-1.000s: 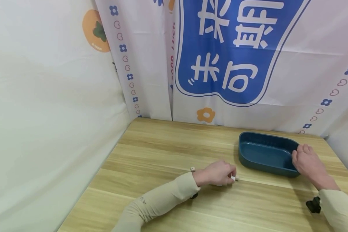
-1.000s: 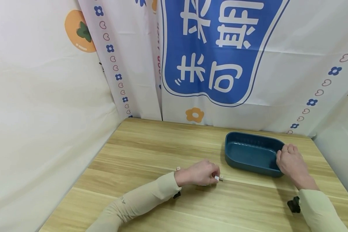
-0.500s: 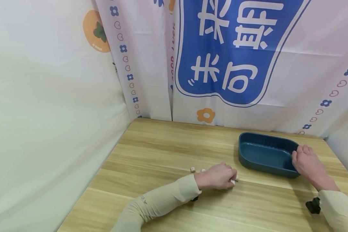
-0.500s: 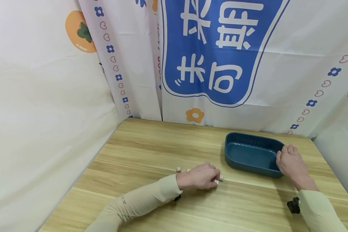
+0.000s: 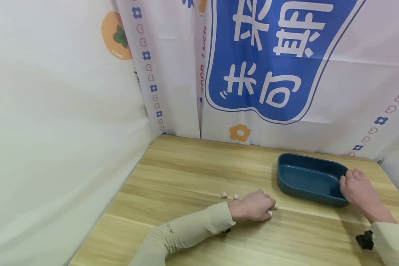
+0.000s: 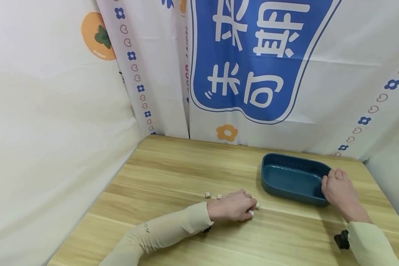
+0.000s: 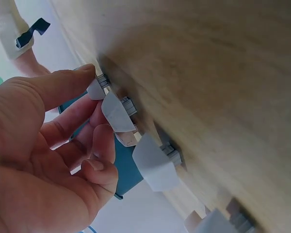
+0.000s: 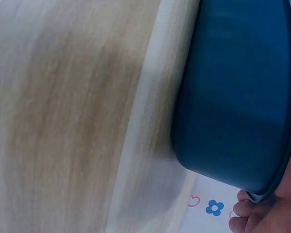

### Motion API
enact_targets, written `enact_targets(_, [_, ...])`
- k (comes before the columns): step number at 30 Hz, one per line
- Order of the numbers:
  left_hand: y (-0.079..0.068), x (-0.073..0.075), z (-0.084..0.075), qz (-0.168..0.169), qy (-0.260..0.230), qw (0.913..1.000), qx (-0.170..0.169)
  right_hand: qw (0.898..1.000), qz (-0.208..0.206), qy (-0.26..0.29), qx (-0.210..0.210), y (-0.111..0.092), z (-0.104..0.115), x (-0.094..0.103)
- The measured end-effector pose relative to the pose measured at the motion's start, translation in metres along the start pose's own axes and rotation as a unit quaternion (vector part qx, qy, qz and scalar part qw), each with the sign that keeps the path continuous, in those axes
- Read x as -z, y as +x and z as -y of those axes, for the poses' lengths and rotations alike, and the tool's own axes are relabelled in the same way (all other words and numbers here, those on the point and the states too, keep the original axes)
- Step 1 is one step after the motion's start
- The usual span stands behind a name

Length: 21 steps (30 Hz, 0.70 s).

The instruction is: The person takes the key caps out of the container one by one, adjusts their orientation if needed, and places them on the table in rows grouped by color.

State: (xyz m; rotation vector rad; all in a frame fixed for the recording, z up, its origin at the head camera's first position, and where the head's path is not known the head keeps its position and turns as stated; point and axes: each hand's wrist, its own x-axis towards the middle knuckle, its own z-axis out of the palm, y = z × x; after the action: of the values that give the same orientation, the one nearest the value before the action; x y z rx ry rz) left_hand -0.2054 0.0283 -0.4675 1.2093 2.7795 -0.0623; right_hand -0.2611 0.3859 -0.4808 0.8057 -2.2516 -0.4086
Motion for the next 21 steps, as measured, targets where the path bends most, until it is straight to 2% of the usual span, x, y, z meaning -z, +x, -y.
enact_targets(5, [0.0012, -0.0022, -0.0007, 0.001, 0.004, 1.0, -0.006, 0.999, 0.048, -0.008, -0.005, -0.0022, 0.001, 0.0037])
enact_targets(10, [-0.0001, -0.0051, 0.0, -0.014, 0.023, 0.9995, -0.015, 0.998, 0.063, -0.014, -0.004, -0.0016, 0.0013, 0.0043])
enact_targets(16, [-0.0014, -0.0041, 0.0006, -0.021, 0.042, 0.9987, -0.017, 0.998, 0.054, -0.014, -0.001, -0.002, 0.0017, 0.0024])
enact_targets(21, [0.0006, 0.0008, 0.0032, -0.038, 0.052, 0.9974, -0.033, 0.996, 0.083, -0.021, -0.003, -0.0001, -0.0001, 0.0044])
